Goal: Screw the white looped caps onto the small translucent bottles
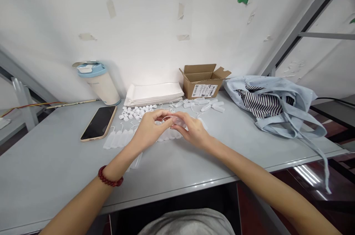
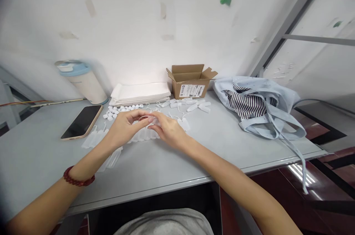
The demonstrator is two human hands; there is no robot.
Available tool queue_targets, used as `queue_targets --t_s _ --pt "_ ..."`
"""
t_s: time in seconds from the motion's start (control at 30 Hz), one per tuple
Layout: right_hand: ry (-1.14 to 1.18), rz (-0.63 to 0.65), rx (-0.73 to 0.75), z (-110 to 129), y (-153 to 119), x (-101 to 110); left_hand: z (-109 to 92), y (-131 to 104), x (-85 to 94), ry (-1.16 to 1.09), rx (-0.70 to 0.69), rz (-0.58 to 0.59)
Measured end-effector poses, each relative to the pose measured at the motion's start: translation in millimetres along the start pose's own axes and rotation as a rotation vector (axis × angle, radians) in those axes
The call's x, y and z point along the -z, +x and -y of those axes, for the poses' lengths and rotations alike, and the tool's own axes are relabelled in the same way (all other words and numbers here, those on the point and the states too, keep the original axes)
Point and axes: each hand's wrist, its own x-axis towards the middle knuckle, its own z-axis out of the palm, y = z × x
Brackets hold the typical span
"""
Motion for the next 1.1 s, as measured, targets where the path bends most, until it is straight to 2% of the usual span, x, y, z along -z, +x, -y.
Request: queue_targets --t_s 0.23,0.3,0.37,0.43,0.53,0.6,0.7,0.77,0.93,1.1 --pt "0.045 0.083 0.026 7 1 5 0 4 20.9 -0.124 0.104 0.168" --pt "0.066 0.068 -0.045 9 1 6 -1 3 23.4 -0.077 0.083 0.155" --pt "0.134 0.036 -0.179 11 2 6 -1 2 23.3 0.046 0.024 0.057" --pt "0.268 0.011 -0.358 13 4 7 0 0 20.9 0.225 -0.131 -0.135" --pt "0.547 -0.009 -0.606 16 9 8 5 -3 14.0 0.490 -0.507 -0.409" --pt "0.703 -0.026 -0.706 16 12 9 8 -5 8.1 0.630 -0.718 -0.445" --pt "0.834 -0.055 -0.785 17 15 10 10 -7 -1.3 0.785 -0.882 -0.358" --pt "0.882 -0.061 -0.815 18 16 11 9 -9 -6.8 0.866 -0.898 -0.322" --pt "0.921 -0.063 -0.845 22 17 11 6 -10 -14.5 0.980 -0.767 -0.272" --pt "0.928 -0.071 -0.851 24 16 10 12 -10 -16.4 0.945 -0.807 -0.267"
